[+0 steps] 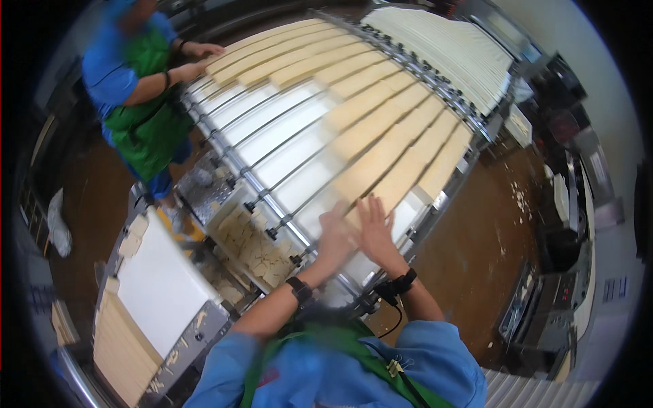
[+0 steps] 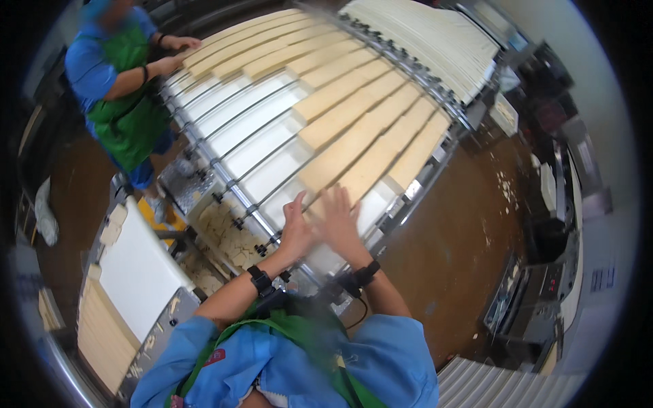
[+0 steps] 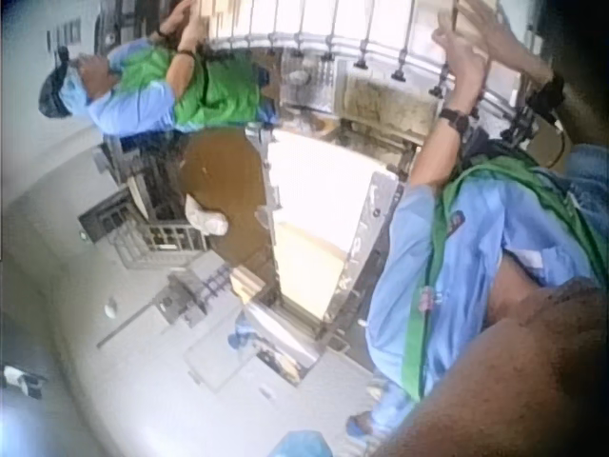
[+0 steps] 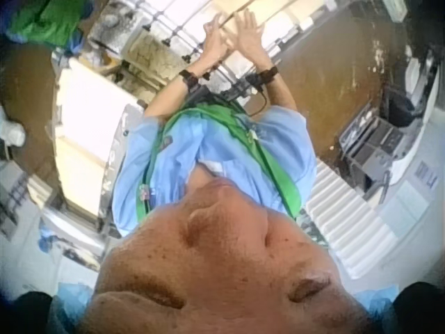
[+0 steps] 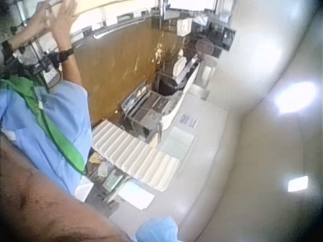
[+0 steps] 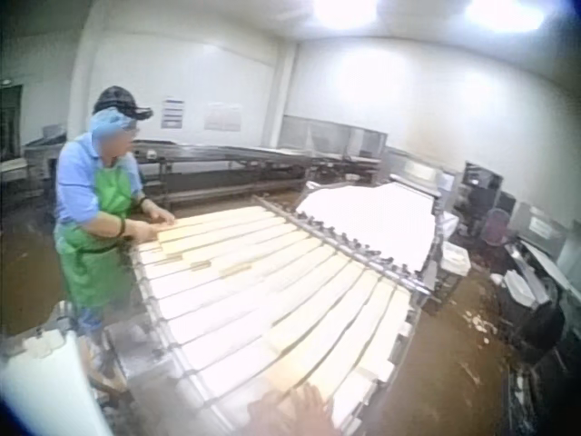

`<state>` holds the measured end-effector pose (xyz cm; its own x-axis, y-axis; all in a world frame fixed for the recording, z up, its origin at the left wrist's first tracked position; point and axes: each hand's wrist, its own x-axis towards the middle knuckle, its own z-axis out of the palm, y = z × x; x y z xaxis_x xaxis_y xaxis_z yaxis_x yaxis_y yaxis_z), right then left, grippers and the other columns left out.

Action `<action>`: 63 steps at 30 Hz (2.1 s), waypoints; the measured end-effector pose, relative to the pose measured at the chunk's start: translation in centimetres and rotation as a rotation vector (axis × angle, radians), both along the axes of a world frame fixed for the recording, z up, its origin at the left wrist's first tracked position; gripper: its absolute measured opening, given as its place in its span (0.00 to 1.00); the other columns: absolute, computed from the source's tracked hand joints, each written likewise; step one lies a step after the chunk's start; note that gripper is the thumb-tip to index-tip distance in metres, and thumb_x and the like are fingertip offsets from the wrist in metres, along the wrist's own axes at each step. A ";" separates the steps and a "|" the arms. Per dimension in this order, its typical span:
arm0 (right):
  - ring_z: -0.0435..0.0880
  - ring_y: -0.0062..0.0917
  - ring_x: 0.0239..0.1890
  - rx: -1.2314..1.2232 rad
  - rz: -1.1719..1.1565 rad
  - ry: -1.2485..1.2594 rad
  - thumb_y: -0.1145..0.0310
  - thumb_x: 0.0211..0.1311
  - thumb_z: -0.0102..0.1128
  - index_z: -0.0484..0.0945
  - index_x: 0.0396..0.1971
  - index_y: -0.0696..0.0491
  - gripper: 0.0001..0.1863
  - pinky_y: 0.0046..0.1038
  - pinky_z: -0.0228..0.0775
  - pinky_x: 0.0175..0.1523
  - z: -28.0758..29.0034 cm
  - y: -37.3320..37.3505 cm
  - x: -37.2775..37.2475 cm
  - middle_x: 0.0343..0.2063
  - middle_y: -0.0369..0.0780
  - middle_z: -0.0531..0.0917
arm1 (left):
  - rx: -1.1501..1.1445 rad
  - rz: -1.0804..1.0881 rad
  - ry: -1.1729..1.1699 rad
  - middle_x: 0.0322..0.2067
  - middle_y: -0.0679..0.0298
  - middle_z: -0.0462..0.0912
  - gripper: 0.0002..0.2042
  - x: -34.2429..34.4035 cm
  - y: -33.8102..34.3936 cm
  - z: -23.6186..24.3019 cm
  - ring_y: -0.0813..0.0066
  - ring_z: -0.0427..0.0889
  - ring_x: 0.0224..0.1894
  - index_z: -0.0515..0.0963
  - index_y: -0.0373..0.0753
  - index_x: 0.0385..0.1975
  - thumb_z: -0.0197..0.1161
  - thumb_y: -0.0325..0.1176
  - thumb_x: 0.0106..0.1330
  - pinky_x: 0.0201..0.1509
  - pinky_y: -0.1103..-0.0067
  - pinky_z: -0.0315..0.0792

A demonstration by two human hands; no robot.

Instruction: Moving strips of processed dough from a conveyor belt onto a collection rack.

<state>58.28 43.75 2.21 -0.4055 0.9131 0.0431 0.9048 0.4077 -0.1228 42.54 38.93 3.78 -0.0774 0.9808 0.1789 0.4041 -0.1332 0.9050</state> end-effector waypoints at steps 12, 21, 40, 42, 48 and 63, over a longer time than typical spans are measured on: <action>0.46 0.54 0.82 0.072 -0.043 -0.260 0.54 0.67 0.68 0.51 0.81 0.52 0.49 0.59 0.38 0.82 1.1 0.5 -4.5 0.79 0.58 0.51 | -0.051 0.699 0.280 0.72 0.40 0.57 0.33 -24.3 -19.8 -1.0 0.35 0.62 0.72 0.67 0.42 0.71 0.69 0.27 0.65 0.75 0.55 0.63; 0.70 0.51 0.69 -0.132 1.110 0.392 0.69 0.65 0.70 0.69 0.69 0.60 0.34 0.49 0.54 0.76 5.2 -15.3 -45.5 0.66 0.54 0.75 | -0.507 2.030 0.502 0.64 0.42 0.64 0.36 -38.7 -46.3 -9.4 0.41 0.65 0.67 0.68 0.39 0.70 0.73 0.43 0.63 0.72 0.47 0.55; 0.74 0.45 0.61 -0.075 1.290 0.075 0.50 0.65 0.66 0.77 0.60 0.58 0.32 0.52 0.66 0.64 -9.6 -39.0 -89.1 0.54 0.49 0.78 | -0.571 1.902 0.087 0.59 0.48 0.64 0.43 -45.7 -51.6 -9.5 0.43 0.77 0.58 0.66 0.37 0.69 0.80 0.37 0.53 0.58 0.58 0.76; 0.74 0.45 0.61 -0.071 1.295 0.061 0.51 0.66 0.66 0.76 0.61 0.58 0.31 0.52 0.66 0.64 -10.4 -38.9 -89.0 0.53 0.49 0.78 | -0.590 1.897 0.078 0.59 0.48 0.64 0.43 -45.9 -51.5 -9.4 0.43 0.77 0.58 0.66 0.38 0.70 0.80 0.37 0.53 0.57 0.57 0.76; 0.66 0.38 0.75 -1.694 1.351 0.295 0.58 0.78 0.55 0.63 0.72 0.57 0.30 0.41 0.60 0.76 -13.6 -34.2 -88.2 0.71 0.49 0.71 | -0.597 1.878 0.074 0.59 0.48 0.65 0.41 -46.6 -50.2 -8.8 0.44 0.77 0.58 0.68 0.41 0.68 0.80 0.37 0.52 0.55 0.56 0.76; 0.80 0.52 0.52 -0.074 0.661 0.194 0.51 0.74 0.60 0.77 0.52 0.65 0.28 0.48 0.72 0.59 -7.5 -20.6 -56.8 0.47 0.59 0.81 | -0.501 1.126 0.508 0.61 0.43 0.71 0.47 -44.3 -46.4 -12.7 0.38 0.76 0.59 0.66 0.44 0.71 0.81 0.42 0.48 0.64 0.54 0.73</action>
<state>1.47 23.14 -5.29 -0.8693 0.4800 0.1177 0.4281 0.8503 -0.3060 -1.73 -7.46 -8.89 -0.9163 0.3943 0.0701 0.3783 0.7946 0.4749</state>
